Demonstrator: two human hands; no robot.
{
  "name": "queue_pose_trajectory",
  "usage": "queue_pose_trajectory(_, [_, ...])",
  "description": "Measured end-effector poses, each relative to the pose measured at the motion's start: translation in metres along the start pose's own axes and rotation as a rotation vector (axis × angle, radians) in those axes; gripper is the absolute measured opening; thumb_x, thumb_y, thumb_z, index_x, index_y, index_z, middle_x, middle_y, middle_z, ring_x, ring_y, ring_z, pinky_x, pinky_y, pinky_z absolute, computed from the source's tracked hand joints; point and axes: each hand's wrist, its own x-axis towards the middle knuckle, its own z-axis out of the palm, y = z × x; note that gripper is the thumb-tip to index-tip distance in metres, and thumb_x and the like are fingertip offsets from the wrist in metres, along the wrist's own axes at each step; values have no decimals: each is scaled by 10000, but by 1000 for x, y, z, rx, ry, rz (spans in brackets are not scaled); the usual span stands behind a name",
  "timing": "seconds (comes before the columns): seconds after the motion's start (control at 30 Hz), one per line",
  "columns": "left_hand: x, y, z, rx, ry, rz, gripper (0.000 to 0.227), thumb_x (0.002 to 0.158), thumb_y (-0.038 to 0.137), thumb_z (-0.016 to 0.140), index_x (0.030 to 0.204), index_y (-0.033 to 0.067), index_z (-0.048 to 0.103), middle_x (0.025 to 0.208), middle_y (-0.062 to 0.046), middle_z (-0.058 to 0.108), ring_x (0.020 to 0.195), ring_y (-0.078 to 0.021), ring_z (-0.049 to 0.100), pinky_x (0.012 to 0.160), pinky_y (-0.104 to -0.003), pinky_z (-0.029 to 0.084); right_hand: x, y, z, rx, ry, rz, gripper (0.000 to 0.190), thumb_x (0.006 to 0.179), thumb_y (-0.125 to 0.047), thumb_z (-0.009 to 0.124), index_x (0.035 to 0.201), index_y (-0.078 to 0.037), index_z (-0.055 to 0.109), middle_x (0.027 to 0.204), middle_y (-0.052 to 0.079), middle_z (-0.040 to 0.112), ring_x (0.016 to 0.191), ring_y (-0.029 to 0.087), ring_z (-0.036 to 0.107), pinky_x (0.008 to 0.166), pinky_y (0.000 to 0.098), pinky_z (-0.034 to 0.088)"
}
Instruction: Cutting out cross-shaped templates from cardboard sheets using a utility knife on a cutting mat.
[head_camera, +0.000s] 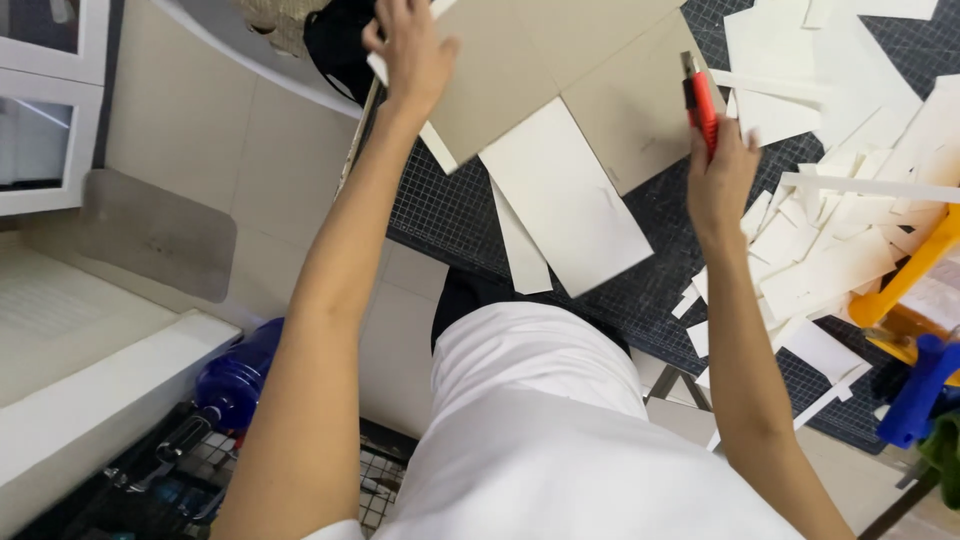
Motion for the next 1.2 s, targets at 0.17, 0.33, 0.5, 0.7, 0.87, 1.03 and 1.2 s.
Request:
queue_pose_trajectory(0.17, [-33, 74, -1, -163, -536, 233, 846, 992, 271, 799, 1636, 213, 254, 1593, -195, -140, 1504, -396, -86, 1167, -731, 6, -10, -29, -4, 269, 28, 127, 193, 1112, -46, 490, 1297, 6, 497, 873, 109, 605, 641, 189, 569, 576, 321, 472])
queue_pose_trajectory(0.33, [-43, 80, 31, -109, -585, 317, 938, 1032, 446, 793, 1668, 244, 133, 1553, -204, -287, 1458, -471, -223, 1158, -772, 30, -15, -25, -3, 627, 120, 448, 232, 1087, -163, 483, 1289, -51, 473, 829, 82, 568, 575, 148, 580, 555, 279, 574])
queue_pose_trajectory(0.5, [-33, 88, 6, -11, -748, 251, 962, 1099, 568, 676, 1623, 340, -99, 1620, -237, -239, 1453, -460, -267, 1105, -784, -100, -21, -28, -16, 1088, 112, 747, 204, 1064, -258, 507, 945, -132, 397, 710, 80, 575, 543, 167, 574, 561, 311, 585])
queue_pose_trajectory(0.7, [-20, 94, 7, 66, -865, 209, 1040, 999, 658, 657, 1571, 366, -161, 1665, -215, -176, 1463, -487, -227, 1022, -819, -128, -24, -36, -27, 1287, 50, 809, 122, 1044, -202, 537, 997, -121, 458, 801, 95, 630, 678, 191, 644, 573, 284, 583])
queue_pose_trajectory(0.87, [-8, 99, 15, 153, -897, 217, 1187, 876, 724, 705, 1545, 359, -206, 1669, -228, -157, 1492, -494, -173, 986, -855, -92, -13, -59, -22, 1029, -178, 649, 251, 1042, -13, 478, 1263, -115, 416, 850, 104, 608, 573, 169, 598, 458, 276, 563])
queue_pose_trajectory(1.03, [-5, 101, 20, 184, -876, 213, 1277, 781, 766, 742, 1547, 375, -201, 1676, -193, -153, 1523, -480, -120, 995, -866, -49, -7, -75, 25, 382, -325, 134, 650, 984, 68, 555, 1508, -275, 384, 1000, 161, 705, 630, 170, 577, 563, 305, 487])
queue_pose_trajectory(1.2, [-6, 100, 20, 183, -862, 216, 1280, 793, 764, 752, 1526, 396, -231, 1678, -185, -159, 1514, -473, -143, 1001, -861, -47, 10, -84, 56, 128, -336, -128, 624, 1058, 20, 465, 1590, -267, 311, 767, 117, 433, 619, 288, 433, 639, 386, 398])
